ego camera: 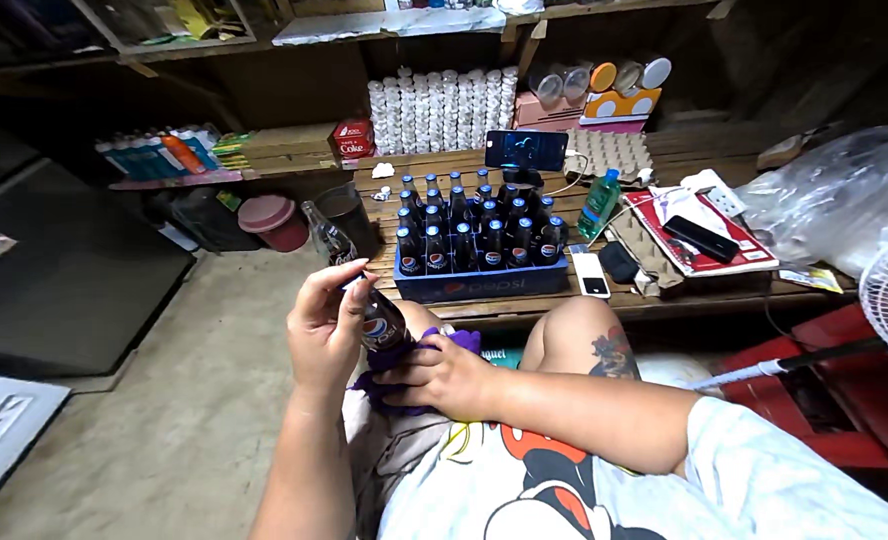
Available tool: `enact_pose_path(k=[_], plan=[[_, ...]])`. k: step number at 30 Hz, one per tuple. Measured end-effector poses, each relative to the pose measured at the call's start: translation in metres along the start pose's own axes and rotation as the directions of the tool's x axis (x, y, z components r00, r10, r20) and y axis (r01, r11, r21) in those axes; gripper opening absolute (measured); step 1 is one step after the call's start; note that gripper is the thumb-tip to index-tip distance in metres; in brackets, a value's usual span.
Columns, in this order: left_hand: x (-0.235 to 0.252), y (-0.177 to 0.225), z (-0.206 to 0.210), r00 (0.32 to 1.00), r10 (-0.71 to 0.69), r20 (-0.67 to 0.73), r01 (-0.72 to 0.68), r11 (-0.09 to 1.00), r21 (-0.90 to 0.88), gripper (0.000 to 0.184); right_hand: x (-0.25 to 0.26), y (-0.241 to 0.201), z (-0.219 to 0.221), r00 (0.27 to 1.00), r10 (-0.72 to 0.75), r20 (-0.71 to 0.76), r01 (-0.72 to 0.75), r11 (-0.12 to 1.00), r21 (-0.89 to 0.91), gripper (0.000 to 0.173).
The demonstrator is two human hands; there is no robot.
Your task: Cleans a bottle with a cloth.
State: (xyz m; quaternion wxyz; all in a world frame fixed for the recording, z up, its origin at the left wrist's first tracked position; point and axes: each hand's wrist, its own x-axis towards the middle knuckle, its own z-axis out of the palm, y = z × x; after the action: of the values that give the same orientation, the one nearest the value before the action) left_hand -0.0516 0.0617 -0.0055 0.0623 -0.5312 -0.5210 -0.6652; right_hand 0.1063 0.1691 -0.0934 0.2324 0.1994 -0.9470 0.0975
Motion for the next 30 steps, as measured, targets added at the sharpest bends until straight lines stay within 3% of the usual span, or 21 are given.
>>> enact_pose_path(k=[22, 30], plan=[[-0.009, 0.002, -0.004, 1.000, 0.010, -0.011, -0.010, 1.000, -0.012, 0.023, -0.001, 0.002, 0.000, 1.000, -0.011, -0.001, 0.011, 0.999, 0.039, 0.044], [-0.010, 0.002, -0.009, 0.999, 0.030, -0.022, -0.030, 0.999, -0.022, 0.021, -0.003, 0.012, -0.002, 0.998, -0.046, -0.029, 0.050, 0.989, 0.142, 0.038]])
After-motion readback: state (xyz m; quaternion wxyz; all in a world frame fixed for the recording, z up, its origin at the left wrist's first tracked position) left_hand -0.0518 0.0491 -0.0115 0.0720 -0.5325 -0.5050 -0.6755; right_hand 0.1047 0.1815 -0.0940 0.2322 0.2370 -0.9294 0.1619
